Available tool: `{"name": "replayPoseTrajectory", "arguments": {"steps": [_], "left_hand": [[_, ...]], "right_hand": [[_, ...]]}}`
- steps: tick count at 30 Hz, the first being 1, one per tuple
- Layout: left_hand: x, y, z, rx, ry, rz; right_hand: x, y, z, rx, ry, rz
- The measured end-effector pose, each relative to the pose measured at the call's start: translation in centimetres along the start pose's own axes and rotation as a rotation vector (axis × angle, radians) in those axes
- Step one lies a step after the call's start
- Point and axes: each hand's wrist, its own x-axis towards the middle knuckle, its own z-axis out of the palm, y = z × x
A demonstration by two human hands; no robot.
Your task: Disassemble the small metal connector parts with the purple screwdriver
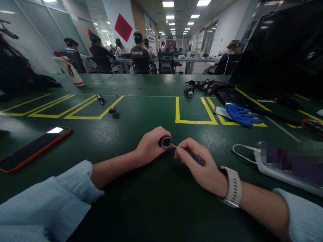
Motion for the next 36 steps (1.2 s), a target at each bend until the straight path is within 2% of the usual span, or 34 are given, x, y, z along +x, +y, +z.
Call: {"name": "replayPoseTrajectory", "arguments": {"steps": [5, 11, 17, 21, 31, 36], "left_hand": [[-0.3, 0.1, 0.4, -0.199, 0.065, -0.133], [-0.2, 0.1, 0.6, -0.441, 0.019, -0.254], [-0.1, 1.2, 0.6, -0.724, -0.028, -0.387], [-0.1, 1.5, 0.4, -0.889, 0.010, -0.440], [0.0, 1.8, 0.4, -0.934, 0.095, -0.496], [0.0, 2.1, 0.3, -0.860, 0.073, -0.470]], "right_hand": [[-0.1, 0.1, -0.1, -0.007, 0.004, 0.010], [-0.2, 0.3, -0.2, 0.003, -0.004, 0.022], [0.0, 0.9, -0.4, 0.134, 0.006, 0.104], [0.0, 1.2, -0.2, 0.225, 0.027, 0.131], [-0.6, 1.1, -0.1, 0.043, 0.095, 0.016], [-0.6, 0.9, 0.2, 0.005, 0.074, -0.016]]}}
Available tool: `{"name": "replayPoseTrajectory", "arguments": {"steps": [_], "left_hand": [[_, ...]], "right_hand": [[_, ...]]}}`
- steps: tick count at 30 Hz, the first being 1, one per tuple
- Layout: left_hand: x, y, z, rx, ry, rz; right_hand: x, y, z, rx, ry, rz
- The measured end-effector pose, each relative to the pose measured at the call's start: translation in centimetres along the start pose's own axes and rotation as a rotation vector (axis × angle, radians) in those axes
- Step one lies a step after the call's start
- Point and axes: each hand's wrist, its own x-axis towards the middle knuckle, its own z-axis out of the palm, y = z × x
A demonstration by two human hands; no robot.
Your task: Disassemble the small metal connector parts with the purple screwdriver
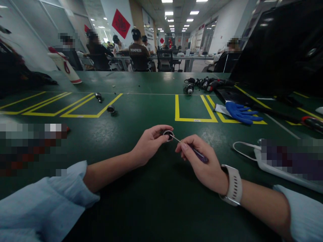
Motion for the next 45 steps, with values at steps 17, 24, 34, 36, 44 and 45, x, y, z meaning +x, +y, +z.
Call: {"name": "replayPoseTrajectory", "arguments": {"steps": [17, 24, 34, 36, 44, 45], "left_hand": [[-0.56, 0.95, 0.39, 0.228, 0.015, 0.022], [-0.42, 0.80, 0.31, 0.200, 0.017, 0.023], [-0.51, 0.99, 0.33, 0.209, 0.045, 0.022], [-0.56, 1.06, 0.38, 0.203, 0.046, 0.012], [-0.48, 0.83, 0.38, 0.178, 0.053, 0.021], [-0.50, 0.83, 0.39, 0.180, 0.055, 0.022]], "right_hand": [[-0.18, -0.75, 0.10, -0.211, 0.024, -0.169], [-0.46, -0.67, 0.09, -0.238, 0.012, -0.196], [-0.70, -0.70, 0.06, -0.271, 0.010, -0.199], [-0.65, -0.70, 0.11, -0.270, -0.001, -0.205], [-0.55, -0.68, 0.25, -0.283, -0.011, -0.220], [-0.58, -0.66, 0.24, -0.279, -0.011, -0.225]]}}
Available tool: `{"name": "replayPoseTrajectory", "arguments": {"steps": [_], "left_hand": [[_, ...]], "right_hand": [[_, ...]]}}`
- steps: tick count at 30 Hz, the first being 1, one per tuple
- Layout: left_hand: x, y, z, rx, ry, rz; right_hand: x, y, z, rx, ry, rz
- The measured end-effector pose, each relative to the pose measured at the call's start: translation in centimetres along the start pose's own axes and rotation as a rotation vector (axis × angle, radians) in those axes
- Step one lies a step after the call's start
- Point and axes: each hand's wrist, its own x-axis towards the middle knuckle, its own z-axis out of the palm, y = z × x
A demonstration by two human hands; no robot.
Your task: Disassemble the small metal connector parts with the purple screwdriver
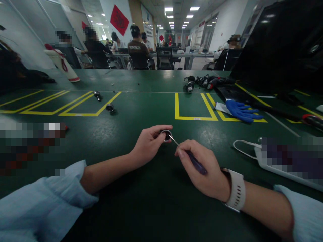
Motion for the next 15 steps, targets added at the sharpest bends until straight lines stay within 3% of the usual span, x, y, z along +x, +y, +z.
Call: {"name": "replayPoseTrajectory", "arguments": {"steps": [11, 15], "left_hand": [[0.0, 0.0, -0.1, 0.041, -0.022, 0.031], [0.5, -0.9, -1.2, 0.089, 0.020, 0.070]], "right_hand": [[0.2, 0.0, 0.1, 0.037, 0.012, 0.057], [0.0, 0.2, -0.1, 0.084, 0.003, 0.054]]}}
